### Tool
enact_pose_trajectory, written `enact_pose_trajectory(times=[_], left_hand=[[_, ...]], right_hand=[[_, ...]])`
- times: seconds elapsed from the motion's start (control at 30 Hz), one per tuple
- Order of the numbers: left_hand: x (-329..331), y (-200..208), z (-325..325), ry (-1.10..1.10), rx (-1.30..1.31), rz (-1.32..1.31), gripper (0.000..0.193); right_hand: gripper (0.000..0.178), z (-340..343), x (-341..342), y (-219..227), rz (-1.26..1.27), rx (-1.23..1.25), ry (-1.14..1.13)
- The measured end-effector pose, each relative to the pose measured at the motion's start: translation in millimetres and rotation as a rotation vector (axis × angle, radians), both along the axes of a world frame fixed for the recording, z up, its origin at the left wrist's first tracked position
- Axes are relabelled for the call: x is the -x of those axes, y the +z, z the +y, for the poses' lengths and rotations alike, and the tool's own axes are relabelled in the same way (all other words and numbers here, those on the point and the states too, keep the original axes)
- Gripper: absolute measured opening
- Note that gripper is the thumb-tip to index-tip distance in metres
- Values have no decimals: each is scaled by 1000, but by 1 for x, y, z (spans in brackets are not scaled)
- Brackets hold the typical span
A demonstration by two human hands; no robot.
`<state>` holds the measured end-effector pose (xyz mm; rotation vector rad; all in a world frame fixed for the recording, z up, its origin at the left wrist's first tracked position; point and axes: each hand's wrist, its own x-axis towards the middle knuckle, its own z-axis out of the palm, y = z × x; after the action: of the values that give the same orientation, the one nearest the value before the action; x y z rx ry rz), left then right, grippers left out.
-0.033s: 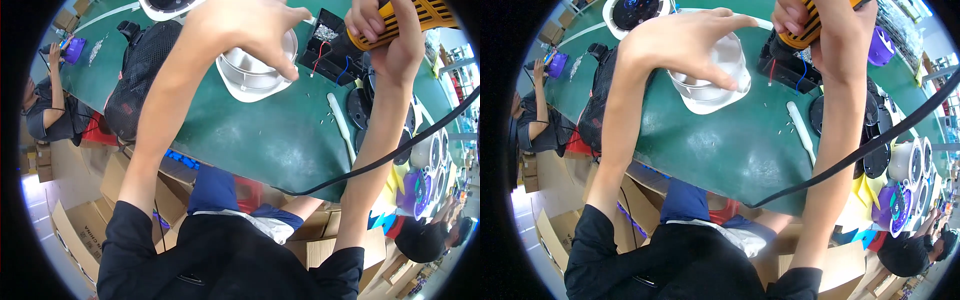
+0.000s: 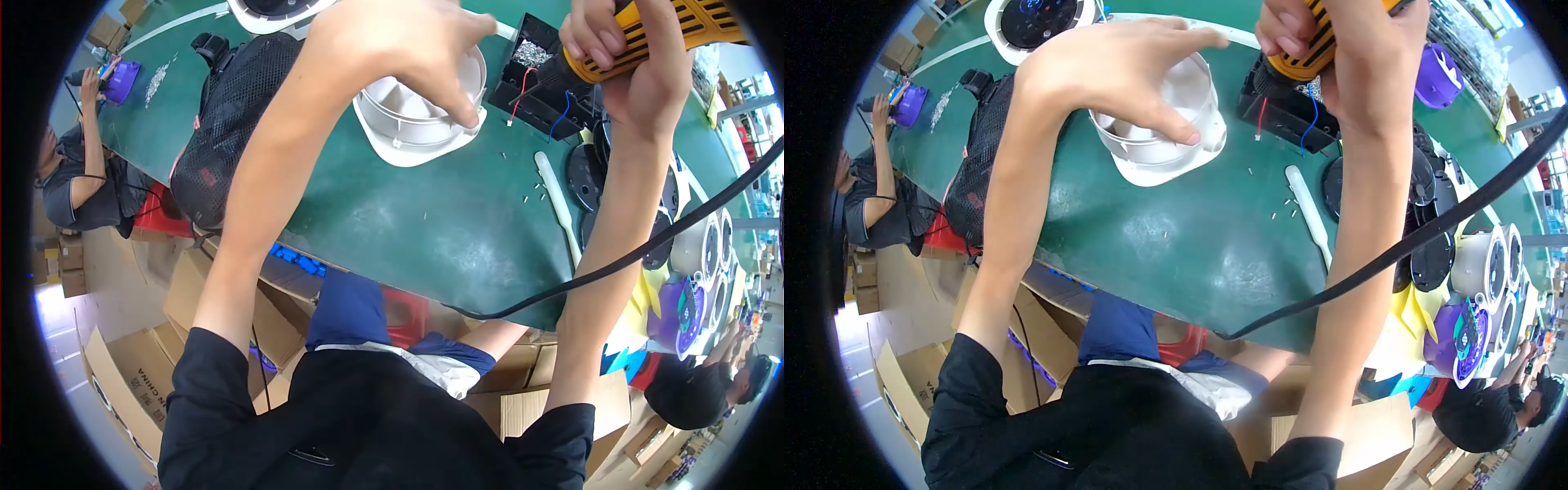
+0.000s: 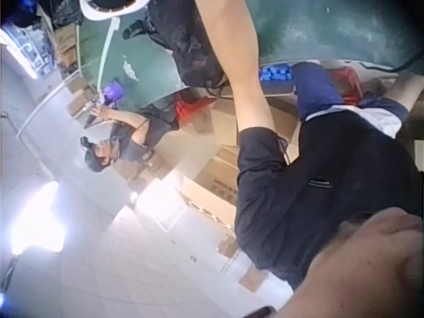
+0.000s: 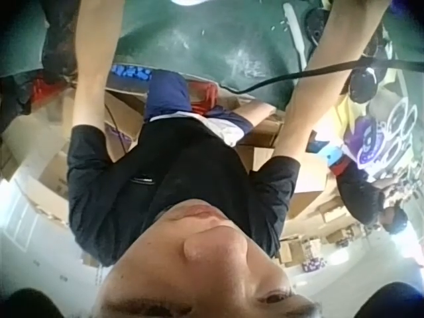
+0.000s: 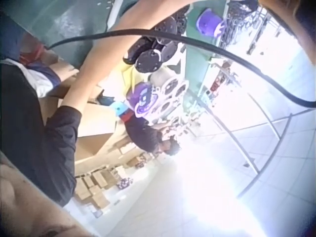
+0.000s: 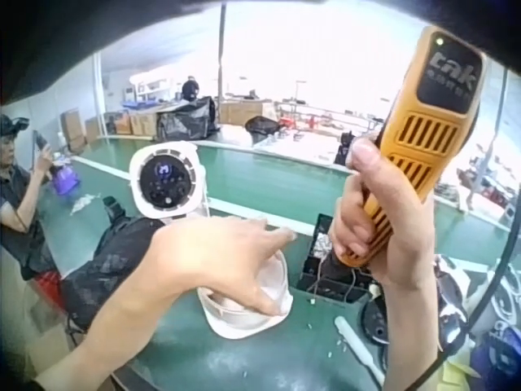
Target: The person assembles a small circular electronic device by hand, securing its plastic housing, electronic circuit, and fan blade with screws using a power drill.
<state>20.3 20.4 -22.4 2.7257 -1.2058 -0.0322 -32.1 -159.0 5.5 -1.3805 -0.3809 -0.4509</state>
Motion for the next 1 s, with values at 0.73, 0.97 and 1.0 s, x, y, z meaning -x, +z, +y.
enact_pose_trajectory(times=[0.73,0.97,1.0], left_hand=[[-3,37,-5,11,-180,339,73],[-3,39,-6,7,-179,365,71],[-3,41,-7,26,-195,418,70]], right_hand=[[22,17,-4,-15,-22,-25,106],[21,20,-2,-14,-2,-42,114],[21,19,-2,-15,-1,-41,113]])
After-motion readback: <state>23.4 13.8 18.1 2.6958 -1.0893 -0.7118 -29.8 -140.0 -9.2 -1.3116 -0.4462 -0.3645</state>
